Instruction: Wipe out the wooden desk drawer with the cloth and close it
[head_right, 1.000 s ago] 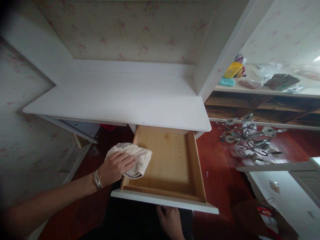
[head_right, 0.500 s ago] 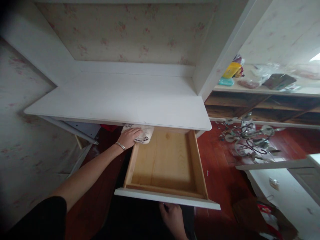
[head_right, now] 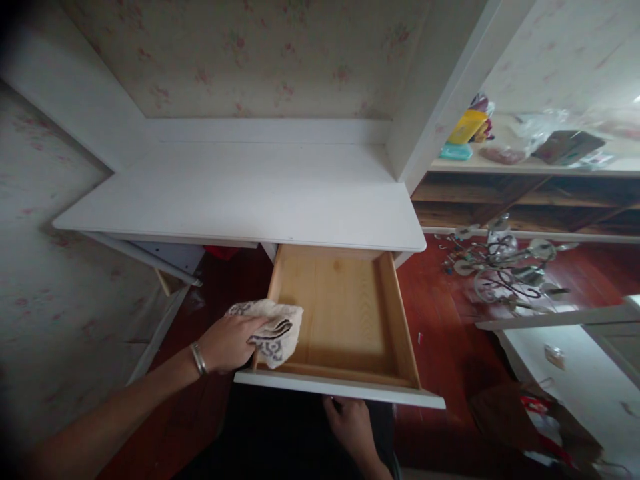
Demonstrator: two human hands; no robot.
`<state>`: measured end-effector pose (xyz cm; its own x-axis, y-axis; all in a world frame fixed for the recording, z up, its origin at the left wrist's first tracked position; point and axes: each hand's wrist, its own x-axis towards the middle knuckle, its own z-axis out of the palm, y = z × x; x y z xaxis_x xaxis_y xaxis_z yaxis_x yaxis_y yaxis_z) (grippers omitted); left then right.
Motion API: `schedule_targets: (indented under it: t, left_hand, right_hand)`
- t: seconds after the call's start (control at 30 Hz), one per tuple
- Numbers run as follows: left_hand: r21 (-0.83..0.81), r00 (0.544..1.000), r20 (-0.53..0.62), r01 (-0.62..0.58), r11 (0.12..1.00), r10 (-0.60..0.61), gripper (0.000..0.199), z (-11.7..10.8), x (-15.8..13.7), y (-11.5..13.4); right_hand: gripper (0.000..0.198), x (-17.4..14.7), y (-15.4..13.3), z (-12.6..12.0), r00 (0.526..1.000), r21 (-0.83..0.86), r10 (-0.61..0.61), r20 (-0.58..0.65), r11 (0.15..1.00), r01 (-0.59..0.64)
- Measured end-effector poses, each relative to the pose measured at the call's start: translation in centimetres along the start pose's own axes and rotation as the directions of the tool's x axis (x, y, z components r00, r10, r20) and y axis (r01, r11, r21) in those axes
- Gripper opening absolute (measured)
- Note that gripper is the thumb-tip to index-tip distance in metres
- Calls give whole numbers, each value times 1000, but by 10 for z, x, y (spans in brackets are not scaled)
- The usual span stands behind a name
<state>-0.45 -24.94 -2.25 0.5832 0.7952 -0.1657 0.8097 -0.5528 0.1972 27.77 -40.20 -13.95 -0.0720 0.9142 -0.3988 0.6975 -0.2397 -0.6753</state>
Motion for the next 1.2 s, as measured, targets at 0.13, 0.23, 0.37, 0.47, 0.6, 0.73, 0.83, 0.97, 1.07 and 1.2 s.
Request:
schedule_targets:
  t: [0.13, 0.23, 0.37, 0.47, 0.6, 0.73, 0.83, 0.97, 1.07, 1.2]
  left_hand:
    - [-177, 968, 246, 88, 980, -42, 36, -8, -23, 13]
    - [-241, 941, 329, 161, 957, -76, 33, -17, -26, 24]
    - [-213, 934, 351, 146, 966, -64, 31, -22, -11, 45]
    - [-185, 922, 386, 58, 981, 18, 27, -19, 13, 63]
    - [-220, 874, 466, -35, 975, 136, 31, -10, 56, 99]
    - [-279, 837, 500, -88, 956, 224, 40, 4, 98, 155]
    - [-293, 836, 469, -156, 943, 284, 40, 11, 119, 191]
    - [-286, 804, 418, -326, 901, 423, 31, -1, 131, 201]
    - [-282, 819, 287, -423, 861, 496, 26, -23, 132, 192]
    - [-219, 698, -64, -707, 673, 713, 37, -24, 140, 184]
  right_hand:
    - [49, -1, -3, 0, 1000, 6, 7, 3, 1000, -7]
    - [47, -2, -7, -1, 1000, 15, 11, -7, 1000, -11]
    - [44, -4, -14, -3, 998, 25, 55, -19, 998, -55]
    - [40, -4, -19, -5, 998, 43, 48, -40, 998, -47]
    - [37, -5, -19, -3, 996, 27, 36, -86, 999, -34]
    - [28, -5, -14, 3, 994, -18, 55, -94, 998, -57]
    - [23, -5, -13, 3, 991, -55, 57, -123, 996, -64]
    - [26, -5, -16, -3, 996, -72, 63, -67, 995, -68]
    - [27, -4, -19, -7, 997, -61, 32, -65, 998, -36]
    - [30, -4, -19, -7, 998, -91, 57, -42, 994, -60]
